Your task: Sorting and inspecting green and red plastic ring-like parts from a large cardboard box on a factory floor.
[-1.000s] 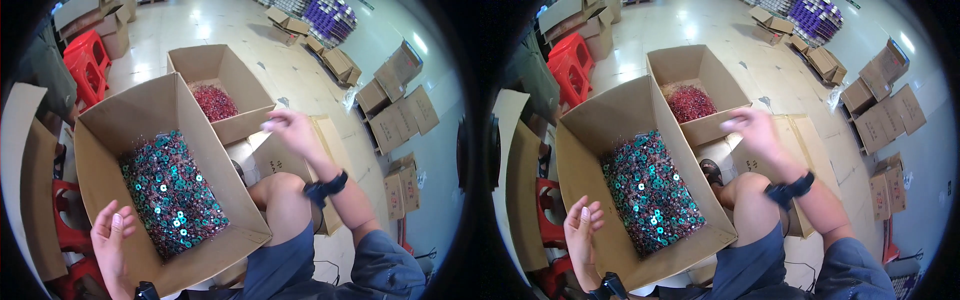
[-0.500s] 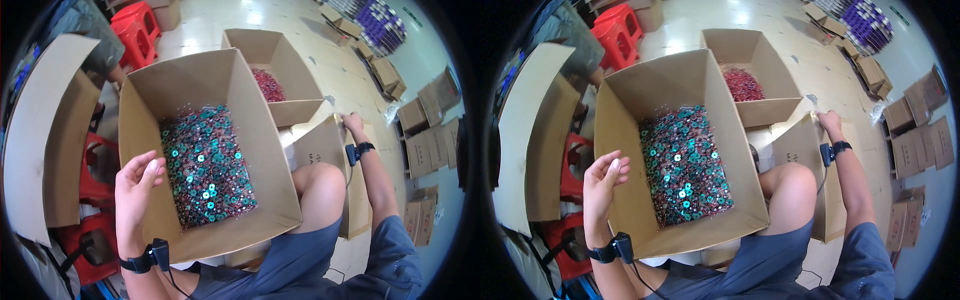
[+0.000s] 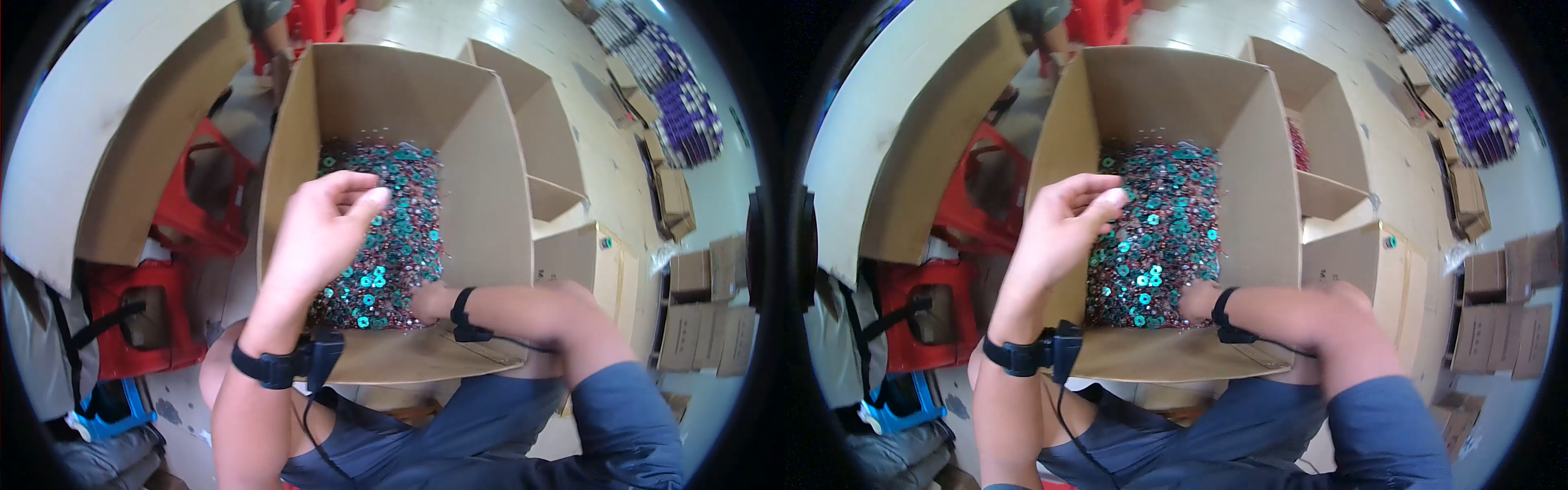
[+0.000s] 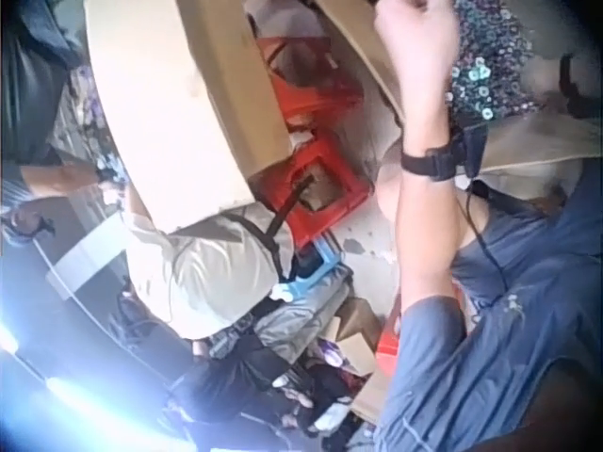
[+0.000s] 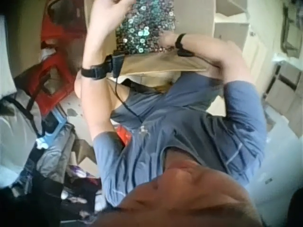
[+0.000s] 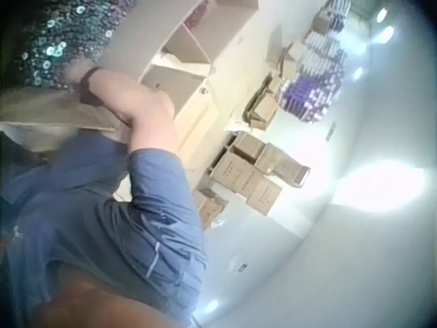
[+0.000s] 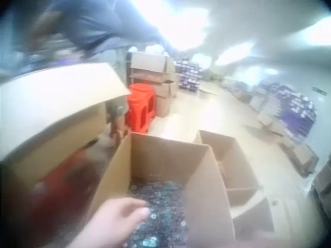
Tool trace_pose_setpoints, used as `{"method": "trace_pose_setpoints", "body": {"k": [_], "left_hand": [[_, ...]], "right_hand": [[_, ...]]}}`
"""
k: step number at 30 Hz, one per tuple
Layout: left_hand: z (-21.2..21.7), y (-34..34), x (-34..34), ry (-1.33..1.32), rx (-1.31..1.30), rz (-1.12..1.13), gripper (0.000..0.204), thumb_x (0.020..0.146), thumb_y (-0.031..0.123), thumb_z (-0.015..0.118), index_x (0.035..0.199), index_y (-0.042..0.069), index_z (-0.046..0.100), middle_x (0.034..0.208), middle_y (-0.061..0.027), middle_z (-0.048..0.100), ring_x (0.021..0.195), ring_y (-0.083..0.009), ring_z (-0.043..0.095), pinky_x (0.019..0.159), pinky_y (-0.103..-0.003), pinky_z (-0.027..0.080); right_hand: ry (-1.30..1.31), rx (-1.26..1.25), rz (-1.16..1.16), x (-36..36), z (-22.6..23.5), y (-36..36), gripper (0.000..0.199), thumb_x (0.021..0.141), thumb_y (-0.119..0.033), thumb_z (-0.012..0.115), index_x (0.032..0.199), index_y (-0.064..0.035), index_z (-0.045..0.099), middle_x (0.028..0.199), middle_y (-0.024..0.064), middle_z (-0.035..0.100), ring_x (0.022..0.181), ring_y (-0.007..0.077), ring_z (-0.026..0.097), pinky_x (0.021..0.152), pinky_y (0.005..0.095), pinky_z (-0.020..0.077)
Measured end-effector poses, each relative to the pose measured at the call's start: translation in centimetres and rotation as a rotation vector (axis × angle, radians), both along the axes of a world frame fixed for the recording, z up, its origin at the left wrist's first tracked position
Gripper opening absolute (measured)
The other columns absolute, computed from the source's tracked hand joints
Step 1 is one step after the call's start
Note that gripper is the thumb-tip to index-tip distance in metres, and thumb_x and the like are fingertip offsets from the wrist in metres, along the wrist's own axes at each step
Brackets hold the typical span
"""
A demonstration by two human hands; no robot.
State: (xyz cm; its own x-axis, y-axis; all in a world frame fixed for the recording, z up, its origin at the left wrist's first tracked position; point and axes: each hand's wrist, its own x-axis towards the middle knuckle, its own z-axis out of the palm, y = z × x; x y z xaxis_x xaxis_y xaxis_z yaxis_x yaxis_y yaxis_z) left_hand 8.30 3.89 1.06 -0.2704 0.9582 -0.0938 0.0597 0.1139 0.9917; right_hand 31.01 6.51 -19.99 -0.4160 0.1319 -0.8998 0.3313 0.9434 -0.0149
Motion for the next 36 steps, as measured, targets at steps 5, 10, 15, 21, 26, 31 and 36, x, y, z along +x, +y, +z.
{"method": "trace_pose_setpoints", "body": {"k": [5, 10, 15, 21, 26, 31, 36], "left_hand": [[1.8, -0.3, 0.2, 0.062, 0.038, 0.012, 0.027, 0.084, 0.016, 0.069, 0.102, -0.004, 0.067, 0.086, -0.0163, 0.071, 0.079, -0.0200, 0.070, 0.074, -0.031, 0.054], [1.8, -1.0, -0.5, 0.066, 0.046, 0.045, 0.026, 0.085, 0.017, 0.069, 0.100, -0.004, 0.068, 0.086, -0.0156, 0.071, 0.079, -0.0194, 0.070, 0.075, -0.031, 0.055], [0.6, -0.6, 0.5, 0.130, 0.037, 0.039, 0.026, 0.084, 0.017, 0.070, 0.101, -0.004, 0.068, 0.088, -0.0165, 0.071, 0.079, -0.0208, 0.071, 0.076, -0.032, 0.055], [1.5, -1.3, 1.0, 0.091, 0.081, -0.016, 0.027, 0.085, 0.017, 0.068, 0.103, -0.004, 0.068, 0.087, -0.0156, 0.072, 0.079, -0.0193, 0.070, 0.076, -0.031, 0.055], [0.9, -1.5, 0.8, 0.055, 0.019, 0.006, 0.027, 0.087, 0.018, 0.067, 0.103, -0.003, 0.068, 0.084, -0.0142, 0.071, 0.078, -0.0175, 0.069, 0.075, -0.031, 0.054], [-1.5, -1.2, 0.8, 0.006, 0.002, -0.019, 0.023, 0.088, 0.017, 0.066, 0.101, -0.002, 0.068, 0.082, -0.0150, 0.071, 0.075, -0.0166, 0.068, 0.071, -0.030, 0.053], [-2.9, -1.3, 0.5, 0.211, -0.234, 0.107, 0.039, 0.096, 0.032, 0.053, 0.110, -0.002, 0.064, 0.094, -0.0187, 0.069, 0.086, -0.0231, 0.067, 0.077, -0.035, 0.052]], "right_hand": [[-0.004, 0.182, -0.256, 4.7, -8.1, -0.5, 0.028, 0.088, -0.025, 0.056, 0.109, -0.0142, 0.071, 0.125, 0.0109, 0.061, 0.114, 0.0311, 0.060, 0.086, 0.0427, 0.0528], [0.189, 0.122, -0.236, 1.6, -4.4, 0.6, 0.022, 0.086, -0.015, 0.054, 0.095, -0.0096, 0.074, 0.100, 0.0130, 0.071, 0.097, 0.0297, 0.068, 0.081, 0.0411, 0.0553], [0.197, 0.055, -0.212, 2.6, -3.7, 0.3, 0.022, 0.085, -0.015, 0.056, 0.096, -0.0086, 0.073, 0.107, 0.0149, 0.069, 0.100, 0.0306, 0.067, 0.081, 0.0422, 0.0553], [0.173, 0.099, -0.290, 4.8, -6.9, 1.4, 0.024, 0.084, -0.018, 0.057, 0.100, -0.0062, 0.072, 0.105, 0.0158, 0.069, 0.099, 0.0321, 0.067, 0.083, 0.0420, 0.0550], [0.266, 0.073, -0.486, 0.7, -0.5, 1.7, 0.029, 0.090, -0.026, 0.053, 0.098, -0.0047, 0.071, 0.101, 0.0181, 0.069, 0.096, 0.0341, 0.067, 0.085, 0.0456, 0.0531], [0.483, -0.029, -0.665, -2.8, 10.1, 3.2, 0.035, 0.094, -0.032, 0.052, 0.093, -0.0021, 0.069, 0.092, 0.0184, 0.069, 0.091, 0.0318, 0.067, 0.084, 0.0435, 0.0532], [0.767, -0.420, -0.983, -4.0, 20.1, 3.9, 0.033, 0.101, -0.024, 0.045, 0.095, 0.0002, 0.066, 0.091, 0.0146, 0.069, 0.089, 0.0212, 0.067, 0.082, 0.0345, 0.0544]]}}
